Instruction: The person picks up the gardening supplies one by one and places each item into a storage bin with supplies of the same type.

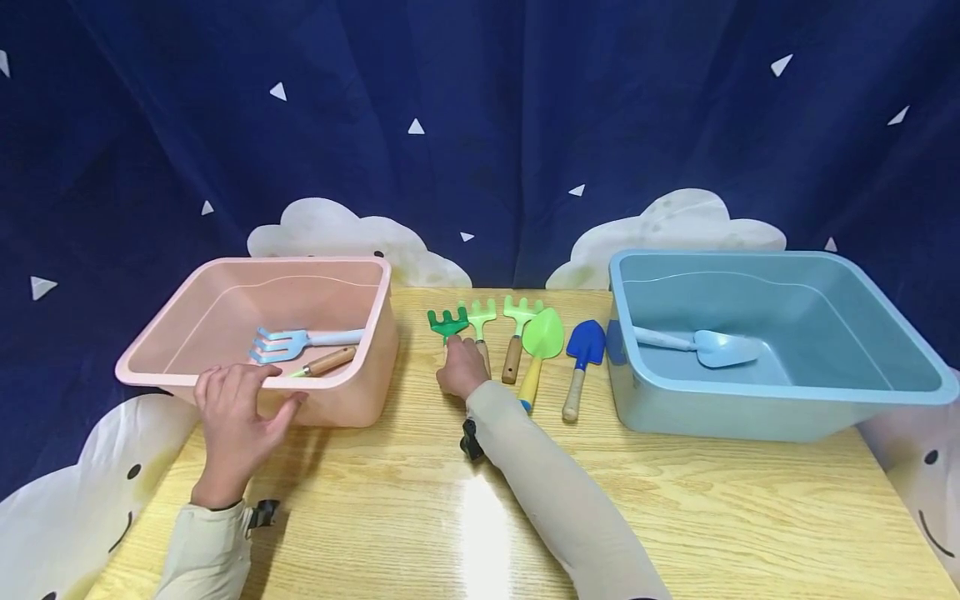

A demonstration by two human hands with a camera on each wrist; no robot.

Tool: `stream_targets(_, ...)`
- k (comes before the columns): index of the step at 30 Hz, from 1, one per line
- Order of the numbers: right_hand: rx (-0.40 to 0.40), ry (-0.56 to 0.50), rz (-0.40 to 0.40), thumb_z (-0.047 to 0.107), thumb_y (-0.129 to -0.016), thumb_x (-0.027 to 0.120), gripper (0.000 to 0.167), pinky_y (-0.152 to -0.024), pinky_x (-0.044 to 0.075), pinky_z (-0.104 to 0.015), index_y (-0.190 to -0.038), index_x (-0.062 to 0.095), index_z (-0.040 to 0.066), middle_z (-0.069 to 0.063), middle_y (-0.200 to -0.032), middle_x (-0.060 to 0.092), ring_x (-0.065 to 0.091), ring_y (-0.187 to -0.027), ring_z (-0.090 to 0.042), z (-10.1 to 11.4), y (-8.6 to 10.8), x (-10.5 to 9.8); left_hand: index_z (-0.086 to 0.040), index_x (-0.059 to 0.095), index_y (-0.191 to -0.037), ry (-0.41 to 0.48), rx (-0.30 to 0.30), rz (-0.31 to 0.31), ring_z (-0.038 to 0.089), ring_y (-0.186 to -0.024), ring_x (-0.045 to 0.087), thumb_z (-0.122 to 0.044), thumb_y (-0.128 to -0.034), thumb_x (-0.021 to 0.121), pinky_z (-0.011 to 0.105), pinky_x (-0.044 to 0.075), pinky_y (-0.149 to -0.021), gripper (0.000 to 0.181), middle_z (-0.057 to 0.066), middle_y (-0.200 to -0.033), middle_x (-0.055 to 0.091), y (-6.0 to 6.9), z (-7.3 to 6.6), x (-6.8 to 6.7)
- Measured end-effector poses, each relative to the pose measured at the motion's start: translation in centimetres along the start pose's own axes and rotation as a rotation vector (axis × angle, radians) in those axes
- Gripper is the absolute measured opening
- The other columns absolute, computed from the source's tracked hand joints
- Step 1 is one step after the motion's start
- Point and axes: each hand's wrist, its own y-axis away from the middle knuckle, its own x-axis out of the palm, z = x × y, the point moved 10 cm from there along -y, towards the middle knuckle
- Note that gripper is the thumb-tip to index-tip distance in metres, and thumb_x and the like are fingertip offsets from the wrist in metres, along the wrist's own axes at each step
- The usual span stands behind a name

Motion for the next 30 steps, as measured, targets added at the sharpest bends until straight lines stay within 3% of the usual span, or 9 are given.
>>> stream_targets(4, 0.019, -0.085, 0.021, 0.012, -0.087, 0.067, 0.058, -0.087, 0.052, -0.037, -0.140, 0.046, -0.001, -0.020, -0.123, 0.062, 0.059, -0.106, -0.030, -0.5, 0.0, 0.1, -0.001, 0.065, -0.100, -0.003, 0.002, 0.000, 0.041, -0.091, 0.049, -0.036, -0.0745, 0.069, 0.059, 0.027, -0.098, 0.044, 0.017, -0.089, 0.060, 0.1, 0.1, 0.1)
stream_targets(8, 0.090, -0.292, 0.070, 0.015, -0.091, 0.066, 0.061, -0.081, 0.054, -0.033, -0.145, 0.040, 0.003, -0.020, -0.134, 0.060, 0.063, -0.115, -0.030, -1.5, 0.1, 0.4, 0.000, 0.064, -0.101, -0.001, 0.004, 0.009, 0.041, -0.091, 0.048, -0.035, -0.0746, 0.069, 0.059, 0.026, -0.099, 0.044, 0.018, -0.089, 0.060, 0.1, 0.0, 0.2)
stream_targets(11, 0.145, -0.444, 0.114, 0.014, -0.093, 0.064, 0.062, -0.082, 0.052, -0.031, -0.148, 0.036, 0.007, -0.019, -0.149, 0.048, 0.059, -0.123, -0.031, -2.1, 0.1, 0.7, 0.000, 0.064, -0.100, 0.001, 0.004, 0.006, 0.041, -0.091, 0.048, -0.035, -0.0744, 0.070, 0.059, 0.026, -0.099, 0.044, 0.018, -0.090, 0.061, 0.0, 0.0, 0.1)
stream_targets(14, 0.183, -0.513, 0.146, 0.013, -0.093, 0.062, 0.063, -0.085, 0.049, -0.031, -0.151, 0.035, 0.012, -0.016, -0.156, 0.039, 0.053, -0.129, -0.030, -2.6, 0.2, 0.9, 0.000, 0.064, -0.100, 0.003, 0.001, 0.004, 0.041, -0.091, 0.049, -0.035, -0.0744, 0.069, 0.060, 0.026, -0.099, 0.043, 0.017, -0.090, 0.061, 0.0, 0.0, 0.0)
stream_targets(17, 0.195, -0.553, 0.167, 0.010, -0.093, 0.061, 0.065, -0.088, 0.050, -0.031, -0.152, 0.035, 0.013, -0.018, -0.155, 0.040, 0.052, -0.131, -0.030, -2.9, 0.3, 1.0, 0.000, 0.064, -0.100, 0.004, -0.001, 0.007, 0.041, -0.091, 0.049, -0.034, -0.0745, 0.069, 0.060, 0.026, -0.099, 0.043, 0.017, -0.090, 0.061, 0.0, -0.1, 0.0)
stream_targets(24, 0.165, -0.696, 0.243, 0.003, -0.094, 0.056, 0.065, -0.067, 0.055, -0.027, -0.154, 0.033, 0.011, -0.024, -0.141, 0.054, 0.065, -0.084, -0.015, -3.4, 0.5, 1.6, 0.000, 0.064, -0.100, -0.003, 0.005, 0.011, 0.041, -0.091, 0.048, -0.034, -0.0744, 0.070, 0.059, 0.026, -0.098, 0.044, 0.018, -0.090, 0.060, -0.1, -0.2, 0.0)
stream_targets(30, 0.118, -0.806, 0.342, 0.000, -0.093, 0.054, 0.072, -0.069, 0.057, -0.026, -0.157, 0.023, 0.010, -0.028, -0.144, 0.050, 0.069, -0.080, -0.011, -3.3, 0.8, 1.9, 0.000, 0.064, -0.100, -0.005, 0.004, 0.011, 0.041, -0.091, 0.048, -0.034, -0.0741, 0.070, 0.059, 0.026, -0.098, 0.044, 0.018, -0.089, 0.060, -0.1, -0.1, 0.0)
